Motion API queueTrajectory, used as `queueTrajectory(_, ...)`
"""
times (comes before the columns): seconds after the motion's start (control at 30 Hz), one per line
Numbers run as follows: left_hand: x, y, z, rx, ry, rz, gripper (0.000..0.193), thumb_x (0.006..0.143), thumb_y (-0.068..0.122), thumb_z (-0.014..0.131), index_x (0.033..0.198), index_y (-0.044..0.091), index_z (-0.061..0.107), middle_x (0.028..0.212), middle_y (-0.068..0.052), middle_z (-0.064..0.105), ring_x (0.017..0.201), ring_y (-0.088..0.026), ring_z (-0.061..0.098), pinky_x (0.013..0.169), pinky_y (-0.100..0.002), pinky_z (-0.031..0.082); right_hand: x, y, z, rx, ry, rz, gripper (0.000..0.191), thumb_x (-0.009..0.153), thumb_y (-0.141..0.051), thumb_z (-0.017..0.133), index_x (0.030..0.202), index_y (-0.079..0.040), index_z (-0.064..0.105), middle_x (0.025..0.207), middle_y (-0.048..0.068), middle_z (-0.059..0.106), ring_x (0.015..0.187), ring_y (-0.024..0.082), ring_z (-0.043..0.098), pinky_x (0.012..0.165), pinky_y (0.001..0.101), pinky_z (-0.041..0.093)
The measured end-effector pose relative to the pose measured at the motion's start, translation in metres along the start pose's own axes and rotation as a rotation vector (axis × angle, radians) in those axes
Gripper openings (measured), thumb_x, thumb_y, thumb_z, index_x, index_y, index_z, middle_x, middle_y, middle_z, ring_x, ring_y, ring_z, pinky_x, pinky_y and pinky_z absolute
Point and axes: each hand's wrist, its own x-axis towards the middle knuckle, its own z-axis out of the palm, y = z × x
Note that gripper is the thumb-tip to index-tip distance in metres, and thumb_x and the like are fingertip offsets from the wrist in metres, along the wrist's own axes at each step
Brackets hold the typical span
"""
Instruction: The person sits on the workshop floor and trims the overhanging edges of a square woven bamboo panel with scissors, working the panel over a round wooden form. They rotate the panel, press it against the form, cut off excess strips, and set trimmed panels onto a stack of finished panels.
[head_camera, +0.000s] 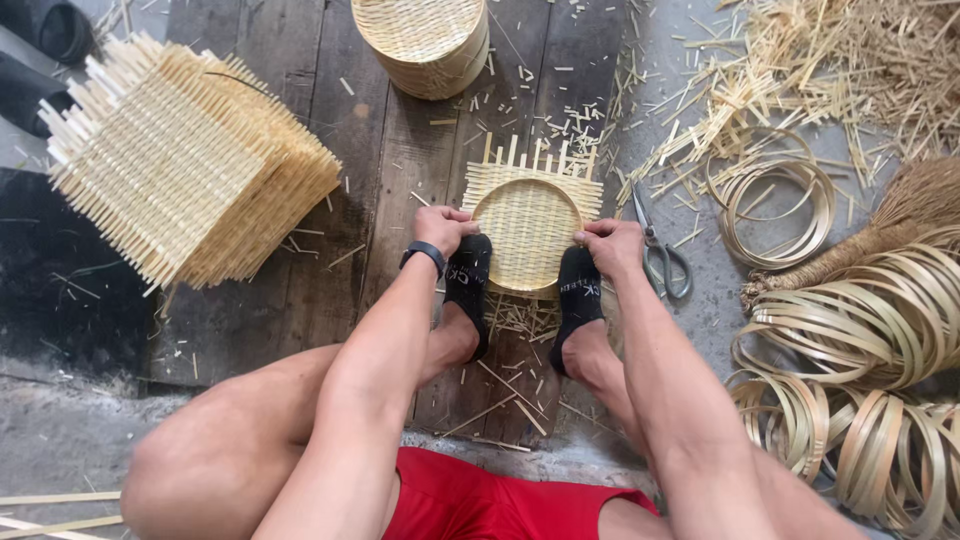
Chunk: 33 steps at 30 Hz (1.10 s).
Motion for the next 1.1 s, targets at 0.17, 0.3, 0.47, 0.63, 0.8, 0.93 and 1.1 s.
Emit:
queueTrajectory(0.17,0.006,0.032,-0.009,0.267,-0.073,0.014,0.024,0.064,0.01,0.094,0.084,0.006,0.081,0.079,-0.008,0.078,0.07,-0.017,0.075,0.07,-0.031,0.061,-0.003,-0.039,-0.022,-0.168,-0.122,-0.083,0.035,0.074,-0.021,0.091,0.103,-0.004,0.081,0.091,0.009,0.079,0.081,0.015,0.074,0.077,0.0301,0.058)
queueTrajectory(0.3,0.008,0.059,0.005,0.75,0.034,0.432,0.023,0.082,0.017,0.083,0.104,0.011,0.079,0.122,-0.015,0.07,0.12,-0.032,0.061,0.101,-0.04,0.053,-0.045,-0.084,0.007,-0.554,-0.189,-0.744,0.114,0.063,-0.045,0.095,0.149,0.003,0.039,0.145,0.03,0.044,0.136,0.042,0.042,0.114,0.0509,0.037)
queueTrajectory(0.47,0.049,0.06,0.051,0.659,-0.168,1.051,0.041,0.094,0.037,0.072,0.125,0.01,0.074,0.145,-0.017,0.054,0.14,-0.044,0.04,0.116,-0.06,0.032,-0.068,-0.089,0.074,-1.004,-0.282,-0.818,0.109,0.073,-0.048,0.075,0.156,0.001,0.025,0.16,0.033,0.02,0.151,0.048,0.014,0.121,0.0636,0.011)
queueTrajectory(0.63,0.074,0.032,0.076,0.438,-0.173,0.688,0.028,0.1,0.038,0.062,0.118,0.024,0.079,0.142,-0.002,0.063,0.14,-0.029,0.047,0.118,-0.048,0.034,-0.05,-0.059,0.088,-1.143,0.012,-0.99,0.09,0.092,-0.04,0.066,0.163,-0.001,0.027,0.166,0.03,0.017,0.158,0.044,0.012,0.129,0.0636,0.004)
queueTrajectory(0.8,0.074,0.043,0.076,0.424,-0.131,0.72,0.027,0.103,0.036,0.059,0.112,0.021,0.079,0.138,-0.002,0.068,0.133,-0.025,0.059,0.114,-0.039,0.048,-0.041,-0.074,0.076,-0.802,-0.22,-0.889,0.089,0.076,-0.036,0.069,0.153,0.0,0.041,0.153,0.03,0.031,0.146,0.045,0.027,0.12,0.0602,0.018)
queueTrajectory(0.93,0.067,0.057,0.069,0.458,-0.09,0.869,0.025,0.103,0.033,0.062,0.102,0.015,0.078,0.128,-0.01,0.07,0.124,-0.03,0.057,0.102,-0.04,0.05,-0.002,-0.08,0.038,-0.452,-0.055,-1.036,0.061,0.092,-0.03,0.072,0.143,-0.003,0.054,0.142,0.024,0.054,0.136,0.041,0.048,0.114,0.0517,0.038)
queueTrajectory(1.1,0.078,0.061,0.072,0.48,-0.228,0.754,0.024,0.106,0.027,0.061,0.103,0.008,0.075,0.104,-0.008,0.068,0.1,-0.027,0.063,0.086,-0.037,0.053,0.073,-0.074,0.035,-0.186,-0.069,-0.696,0.018,0.104,-0.021,0.07,0.118,-0.01,0.071,0.108,0.01,0.075,0.101,0.023,0.07,0.09,0.0359,0.053)
